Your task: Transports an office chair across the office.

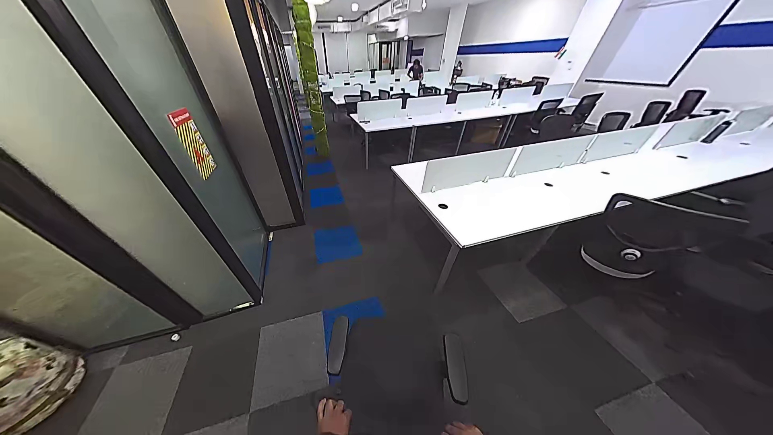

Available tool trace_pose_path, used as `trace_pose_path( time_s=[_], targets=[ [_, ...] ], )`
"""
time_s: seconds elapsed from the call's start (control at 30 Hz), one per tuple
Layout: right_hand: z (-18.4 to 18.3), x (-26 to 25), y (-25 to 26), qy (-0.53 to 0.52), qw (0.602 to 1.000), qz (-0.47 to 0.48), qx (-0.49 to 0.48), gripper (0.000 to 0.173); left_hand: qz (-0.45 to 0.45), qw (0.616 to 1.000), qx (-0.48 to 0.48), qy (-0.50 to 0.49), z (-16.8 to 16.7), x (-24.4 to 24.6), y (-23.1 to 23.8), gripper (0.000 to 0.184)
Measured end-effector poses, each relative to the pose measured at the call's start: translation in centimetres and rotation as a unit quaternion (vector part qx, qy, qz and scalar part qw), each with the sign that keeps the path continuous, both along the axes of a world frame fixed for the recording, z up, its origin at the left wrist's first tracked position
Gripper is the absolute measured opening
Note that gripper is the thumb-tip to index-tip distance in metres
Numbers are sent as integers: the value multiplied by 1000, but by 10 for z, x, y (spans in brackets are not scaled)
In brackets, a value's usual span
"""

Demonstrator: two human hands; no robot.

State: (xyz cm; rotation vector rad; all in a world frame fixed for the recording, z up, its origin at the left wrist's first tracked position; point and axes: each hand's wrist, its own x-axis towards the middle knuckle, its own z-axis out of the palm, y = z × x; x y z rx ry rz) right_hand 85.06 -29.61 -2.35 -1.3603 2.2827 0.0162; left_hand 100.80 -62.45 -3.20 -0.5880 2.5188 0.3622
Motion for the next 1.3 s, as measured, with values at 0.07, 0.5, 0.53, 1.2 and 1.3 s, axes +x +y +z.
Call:
trace_pose_path(
  time_s=[0.07, 0.5, 0.53, 1.2, 1.3],
  targets=[
    [-15, -14, -15, -4, 1000, -3, -14, 34, 13, 1000, -13, -9, -10, -11, -18, 39],
    [-7, -136, -189, 42, 991, -18, 123, 49, 109, 993, -32, -17, -19, -75, -121, 46],
    [-6, -146, -200, 47, 991, -7, 123, 50, 115, 993, -32, -12, -19, -80, -129, 47],
    [-18, -283, -397, 27, 994, 96, 45, 50, 159, 985, -53, -40, -7, -189, -321, 36],
    [-20, -295, -433, 30, 996, 75, 47, 51, 141, 988, -48, -31, -13, -210, -369, 36]
  ],
)
